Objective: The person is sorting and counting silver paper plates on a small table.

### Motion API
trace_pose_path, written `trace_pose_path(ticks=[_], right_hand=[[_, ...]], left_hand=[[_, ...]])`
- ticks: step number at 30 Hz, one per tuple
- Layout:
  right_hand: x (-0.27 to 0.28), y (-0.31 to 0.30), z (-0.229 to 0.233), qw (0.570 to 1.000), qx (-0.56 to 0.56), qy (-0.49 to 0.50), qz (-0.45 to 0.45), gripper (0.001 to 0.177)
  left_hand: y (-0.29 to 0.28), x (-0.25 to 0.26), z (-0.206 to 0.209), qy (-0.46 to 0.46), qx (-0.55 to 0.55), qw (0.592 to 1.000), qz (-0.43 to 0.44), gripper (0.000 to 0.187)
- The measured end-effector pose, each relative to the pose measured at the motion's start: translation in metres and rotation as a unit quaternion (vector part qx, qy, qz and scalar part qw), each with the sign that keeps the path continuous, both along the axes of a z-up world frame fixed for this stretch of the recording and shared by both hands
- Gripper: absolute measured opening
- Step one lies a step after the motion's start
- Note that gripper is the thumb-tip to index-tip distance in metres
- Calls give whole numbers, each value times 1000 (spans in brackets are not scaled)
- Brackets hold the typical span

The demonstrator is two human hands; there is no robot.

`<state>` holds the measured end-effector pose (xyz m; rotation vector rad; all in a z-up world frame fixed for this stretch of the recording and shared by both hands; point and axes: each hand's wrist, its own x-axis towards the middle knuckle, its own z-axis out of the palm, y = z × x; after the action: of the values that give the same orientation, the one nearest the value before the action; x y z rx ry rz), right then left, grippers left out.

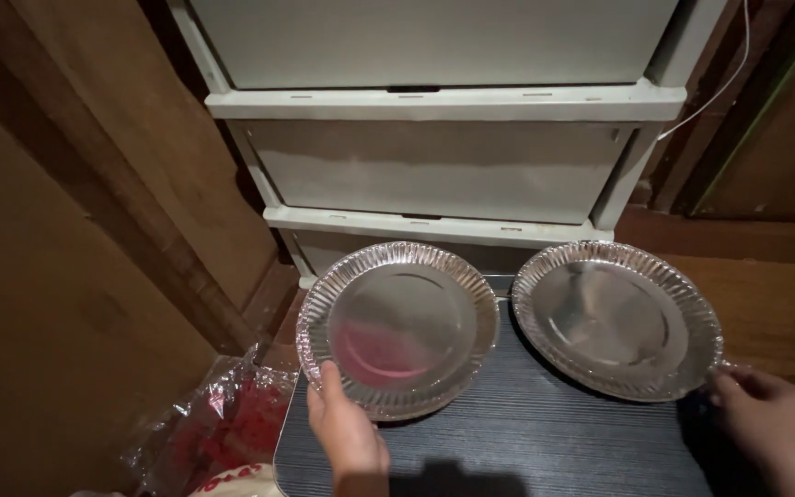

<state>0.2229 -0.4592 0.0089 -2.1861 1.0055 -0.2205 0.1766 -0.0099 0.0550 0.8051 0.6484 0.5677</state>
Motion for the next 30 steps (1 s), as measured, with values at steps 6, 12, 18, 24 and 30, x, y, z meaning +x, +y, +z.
trace_pose_path(ticks=[6, 12, 18, 24, 30], right_hand=[[-16, 28, 23, 987, -143, -40, 62, 42], [-45, 111, 74, 961, 180, -183, 103, 26], [-43, 125, 78, 944, 274, -143, 114, 26], [-42, 123, 71, 935, 309, -142, 101, 23], [-42, 120, 68, 940, 297, -120, 113, 25]], left_hand=[[-3, 6, -3, 5, 5, 1000, -19, 43], [-18, 0, 6, 12, 10, 991, -132, 36], [-26, 3, -10, -71, -9, 977, -199, 33], [-29, 0, -4, -85, 6, 971, -226, 34], [-29, 1, -1, -90, -11, 970, -227, 30]])
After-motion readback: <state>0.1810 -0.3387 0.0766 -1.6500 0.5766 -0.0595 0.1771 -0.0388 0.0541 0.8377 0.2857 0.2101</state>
